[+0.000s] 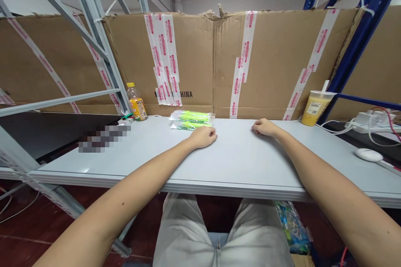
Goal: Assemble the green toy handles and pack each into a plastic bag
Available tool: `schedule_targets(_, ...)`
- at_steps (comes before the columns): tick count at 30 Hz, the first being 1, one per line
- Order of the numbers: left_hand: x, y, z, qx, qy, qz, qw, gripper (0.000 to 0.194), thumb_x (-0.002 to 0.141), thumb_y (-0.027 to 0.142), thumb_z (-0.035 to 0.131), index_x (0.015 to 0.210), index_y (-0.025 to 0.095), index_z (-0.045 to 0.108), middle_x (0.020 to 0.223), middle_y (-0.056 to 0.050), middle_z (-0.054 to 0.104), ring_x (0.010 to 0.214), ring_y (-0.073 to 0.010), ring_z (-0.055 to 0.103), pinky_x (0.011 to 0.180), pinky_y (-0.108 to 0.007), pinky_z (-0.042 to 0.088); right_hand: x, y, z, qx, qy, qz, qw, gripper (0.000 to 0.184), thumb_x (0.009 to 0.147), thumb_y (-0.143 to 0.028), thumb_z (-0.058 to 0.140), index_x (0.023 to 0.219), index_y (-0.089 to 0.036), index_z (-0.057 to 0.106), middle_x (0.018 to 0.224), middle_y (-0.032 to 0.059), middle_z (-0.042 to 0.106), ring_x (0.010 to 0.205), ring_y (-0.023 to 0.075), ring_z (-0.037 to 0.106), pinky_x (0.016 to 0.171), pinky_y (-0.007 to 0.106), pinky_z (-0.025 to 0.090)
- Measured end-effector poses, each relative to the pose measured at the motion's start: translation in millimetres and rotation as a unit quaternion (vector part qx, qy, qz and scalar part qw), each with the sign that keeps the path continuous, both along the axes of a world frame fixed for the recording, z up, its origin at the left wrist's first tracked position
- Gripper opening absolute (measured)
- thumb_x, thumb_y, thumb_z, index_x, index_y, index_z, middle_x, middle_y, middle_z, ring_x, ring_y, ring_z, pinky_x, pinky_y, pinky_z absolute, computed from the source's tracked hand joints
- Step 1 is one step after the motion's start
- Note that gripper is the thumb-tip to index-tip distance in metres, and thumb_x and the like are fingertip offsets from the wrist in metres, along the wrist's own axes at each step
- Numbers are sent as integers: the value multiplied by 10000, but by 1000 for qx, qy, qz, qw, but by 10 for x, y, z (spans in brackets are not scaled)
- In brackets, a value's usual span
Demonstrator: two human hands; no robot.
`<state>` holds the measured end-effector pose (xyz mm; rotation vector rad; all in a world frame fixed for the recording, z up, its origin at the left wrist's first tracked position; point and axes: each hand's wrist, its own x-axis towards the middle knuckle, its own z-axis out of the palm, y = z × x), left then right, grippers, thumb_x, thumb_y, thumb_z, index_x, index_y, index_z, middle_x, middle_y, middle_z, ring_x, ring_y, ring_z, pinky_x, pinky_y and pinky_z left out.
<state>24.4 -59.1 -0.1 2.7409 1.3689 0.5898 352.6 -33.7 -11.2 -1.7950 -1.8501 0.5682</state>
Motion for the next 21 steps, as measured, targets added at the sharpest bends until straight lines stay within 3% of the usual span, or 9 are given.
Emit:
schedule_targets(7,27,4,7,-6,20,25,999,222,849,329,508,668,215,567,752,-57,677,710,-220,586,595,-320,298,-7,18,-1,-2,-14,-2,1000,149,812,-270,593,770,-155,678,692,21,647,555,116,496,525,245,352)
schedule_targets(21,12,4,40,-29,9,16,999,217,849,336,524,679,213,580,755,-48,675,723,-218,591,616,-321,329,-1,23,-3,-3,-28,0,1000,148,815,-283,597,766,-162,666,688,15,646,547,114,494,517,243,344)
